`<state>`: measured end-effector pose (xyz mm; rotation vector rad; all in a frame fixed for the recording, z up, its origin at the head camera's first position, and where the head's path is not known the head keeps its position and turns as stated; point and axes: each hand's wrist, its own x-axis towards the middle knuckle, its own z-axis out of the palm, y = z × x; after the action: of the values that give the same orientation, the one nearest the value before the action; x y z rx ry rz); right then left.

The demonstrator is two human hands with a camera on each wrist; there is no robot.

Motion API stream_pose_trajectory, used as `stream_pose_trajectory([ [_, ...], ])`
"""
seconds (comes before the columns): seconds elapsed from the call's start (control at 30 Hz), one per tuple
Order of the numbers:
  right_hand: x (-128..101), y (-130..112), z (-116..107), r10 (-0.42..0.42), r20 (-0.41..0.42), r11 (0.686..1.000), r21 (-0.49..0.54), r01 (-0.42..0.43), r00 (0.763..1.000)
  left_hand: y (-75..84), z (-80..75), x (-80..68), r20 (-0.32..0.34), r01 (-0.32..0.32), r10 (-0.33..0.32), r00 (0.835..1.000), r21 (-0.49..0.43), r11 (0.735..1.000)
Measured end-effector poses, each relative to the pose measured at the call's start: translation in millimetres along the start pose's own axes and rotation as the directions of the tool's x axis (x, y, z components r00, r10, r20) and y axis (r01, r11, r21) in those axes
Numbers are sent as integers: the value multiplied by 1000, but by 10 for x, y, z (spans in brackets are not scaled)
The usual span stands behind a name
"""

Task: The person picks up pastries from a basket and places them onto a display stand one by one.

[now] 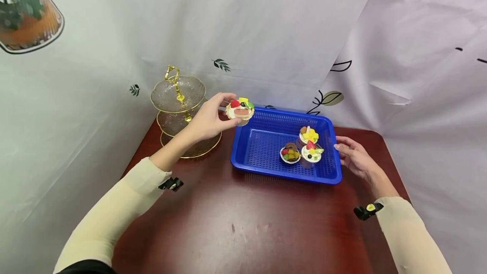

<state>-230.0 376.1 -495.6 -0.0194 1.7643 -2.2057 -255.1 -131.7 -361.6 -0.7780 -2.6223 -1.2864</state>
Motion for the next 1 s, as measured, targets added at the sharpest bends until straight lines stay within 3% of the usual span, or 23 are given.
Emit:
stream_pose_trajectory([
  [0.4, -2, 28, -20, -4, 0, 1000, -28, 4, 1000, 108, -166, -251, -18, 65, -65, 998, -2, 998],
  [0.83, 1, -5, -36, -14, 19, 997, -70, 15, 1000, 78, -450, -364, -32, 84, -84, 996, -3, 996],
  [1.0, 10, 20, -45, -25, 18, 998, -59, 26, 1000, 89, -618, -418, -74, 90, -87, 993, 41, 995],
])
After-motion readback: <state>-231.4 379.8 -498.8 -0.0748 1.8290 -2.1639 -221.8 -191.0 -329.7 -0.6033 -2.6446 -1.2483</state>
